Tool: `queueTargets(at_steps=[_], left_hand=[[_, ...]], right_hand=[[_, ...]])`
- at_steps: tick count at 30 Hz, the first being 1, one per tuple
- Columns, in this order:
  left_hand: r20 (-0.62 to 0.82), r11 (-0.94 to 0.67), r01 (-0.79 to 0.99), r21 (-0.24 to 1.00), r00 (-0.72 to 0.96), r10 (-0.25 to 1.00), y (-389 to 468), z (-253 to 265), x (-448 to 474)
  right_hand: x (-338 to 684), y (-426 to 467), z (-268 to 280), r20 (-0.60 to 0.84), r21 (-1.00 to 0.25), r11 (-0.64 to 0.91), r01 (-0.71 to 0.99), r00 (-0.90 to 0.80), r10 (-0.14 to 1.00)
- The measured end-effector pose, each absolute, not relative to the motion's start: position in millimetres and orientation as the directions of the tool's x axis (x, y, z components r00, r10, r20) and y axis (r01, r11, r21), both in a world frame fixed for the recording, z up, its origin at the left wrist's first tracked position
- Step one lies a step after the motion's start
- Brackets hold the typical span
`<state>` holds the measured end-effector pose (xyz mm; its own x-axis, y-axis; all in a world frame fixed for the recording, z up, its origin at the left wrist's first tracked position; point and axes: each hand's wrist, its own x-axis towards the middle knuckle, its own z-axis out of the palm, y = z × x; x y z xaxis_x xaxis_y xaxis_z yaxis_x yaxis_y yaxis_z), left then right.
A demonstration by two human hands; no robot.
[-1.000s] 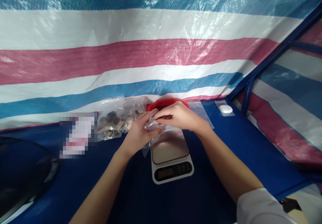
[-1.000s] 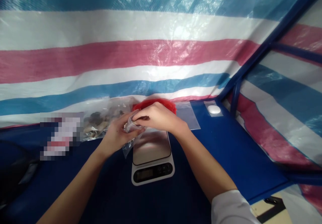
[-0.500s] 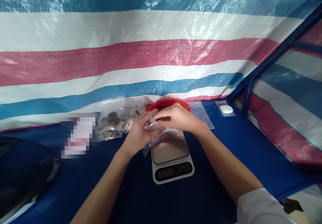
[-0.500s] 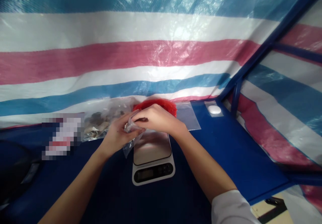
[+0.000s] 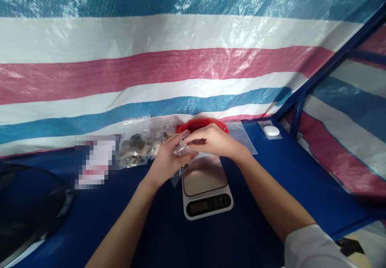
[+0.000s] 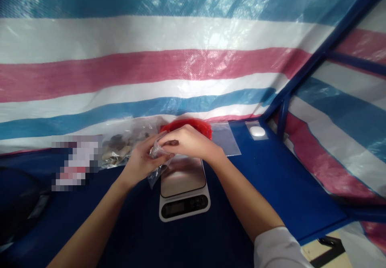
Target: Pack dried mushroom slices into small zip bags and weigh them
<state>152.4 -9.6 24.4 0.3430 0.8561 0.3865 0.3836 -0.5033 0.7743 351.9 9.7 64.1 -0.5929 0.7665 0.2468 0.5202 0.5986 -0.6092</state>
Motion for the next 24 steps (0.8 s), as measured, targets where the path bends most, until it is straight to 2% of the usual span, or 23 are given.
queueTargets(at_steps=[4, 7, 17, 24], left_hand=[[0.398, -0.511, 0.383, 0.770, 0.337, 0.853, -8.8, 22.9, 152.0], [0.405, -0.511, 0.391, 0.766, 0.324, 0.855, -8.2, 22.1, 151.4], [0.419, -0.518, 0.420, 0.745, 0.311, 0.853, -8.1, 20.2, 151.4], [0.417, -0.486, 0.427, 0.763, 0.248, 0.874, -7.0, 25.0, 143.8]], right_hand=[[356.2, 12.9, 59.5, 0.359, -0.687, 0.639, 0.346, -0.604, 0.712], [357.7, 12.9, 58.4, 0.374, -0.744, 0.612, 0.269, -0.591, 0.715], [352.5, 10.7, 58.5, 0.311, -0.760, 0.580, 0.293, -0.620, 0.721], [370.2, 18.0, 59.0, 0.329, -0.850, 0.484, 0.209, -0.508, 0.796]])
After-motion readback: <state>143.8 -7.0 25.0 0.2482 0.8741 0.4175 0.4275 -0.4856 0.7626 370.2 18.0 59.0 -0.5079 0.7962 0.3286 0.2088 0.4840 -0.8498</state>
